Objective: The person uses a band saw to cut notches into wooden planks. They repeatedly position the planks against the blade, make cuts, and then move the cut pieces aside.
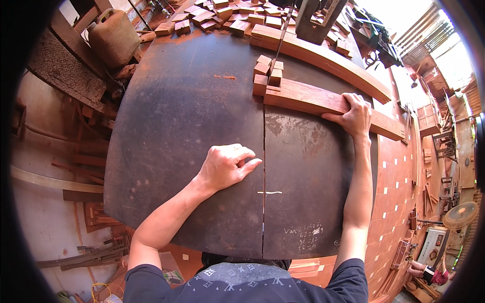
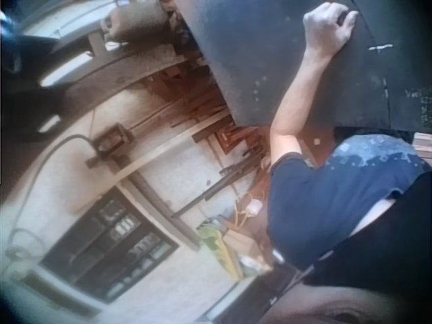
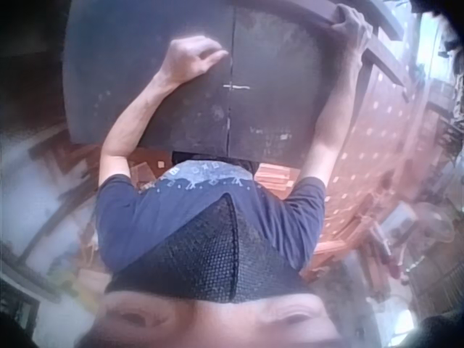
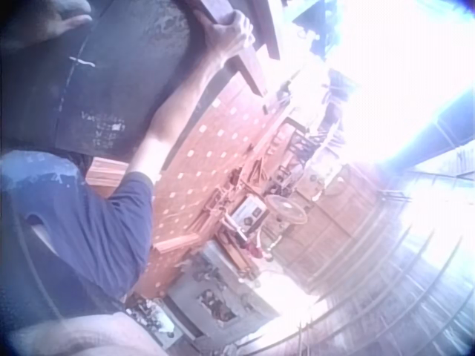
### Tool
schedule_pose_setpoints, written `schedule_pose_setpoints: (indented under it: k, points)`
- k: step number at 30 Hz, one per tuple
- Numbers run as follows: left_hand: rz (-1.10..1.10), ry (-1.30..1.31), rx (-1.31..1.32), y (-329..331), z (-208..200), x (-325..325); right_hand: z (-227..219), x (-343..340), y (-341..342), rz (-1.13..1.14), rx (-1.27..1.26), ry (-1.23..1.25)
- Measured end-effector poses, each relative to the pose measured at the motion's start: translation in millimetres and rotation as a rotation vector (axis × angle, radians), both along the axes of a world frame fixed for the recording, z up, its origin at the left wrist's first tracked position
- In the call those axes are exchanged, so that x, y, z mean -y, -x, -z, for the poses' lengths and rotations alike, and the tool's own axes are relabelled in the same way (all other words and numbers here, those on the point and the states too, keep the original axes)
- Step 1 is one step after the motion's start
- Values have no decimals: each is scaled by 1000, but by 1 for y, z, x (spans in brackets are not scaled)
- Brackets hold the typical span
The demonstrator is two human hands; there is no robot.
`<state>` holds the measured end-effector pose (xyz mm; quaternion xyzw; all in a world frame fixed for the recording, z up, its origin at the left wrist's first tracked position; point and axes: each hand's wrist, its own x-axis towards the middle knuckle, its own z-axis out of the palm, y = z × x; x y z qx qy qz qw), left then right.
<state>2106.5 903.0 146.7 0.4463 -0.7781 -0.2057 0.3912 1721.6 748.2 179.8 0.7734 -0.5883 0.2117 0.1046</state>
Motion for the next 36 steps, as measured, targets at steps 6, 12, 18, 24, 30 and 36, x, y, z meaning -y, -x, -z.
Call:
schedule_pose_setpoints:
  k: [6, 12, 18, 24, 30, 36]
  points:
    - [-1, -4, 4, 0, -2, 0, -2, -1, -2, 21, -5, -22]
    - [-1, -2, -9, 0, 1, 0, -2, -1, -3, 31, 1, -35]
    - [-3, -4, 4, 0, 0, 0, -3, -2, -4, 35, 3, -39]
    - [-7, -9, -15, 0, 1, 0, -5, -3, -8, 50, 22, -27]
    - [-7, -9, -14, 1, 0, 0, -2, -3, -5, 88, 31, -53]
    - [-16, -4, -33, -3, 2, -1, -3, -3, -7, 106, 43, -84]
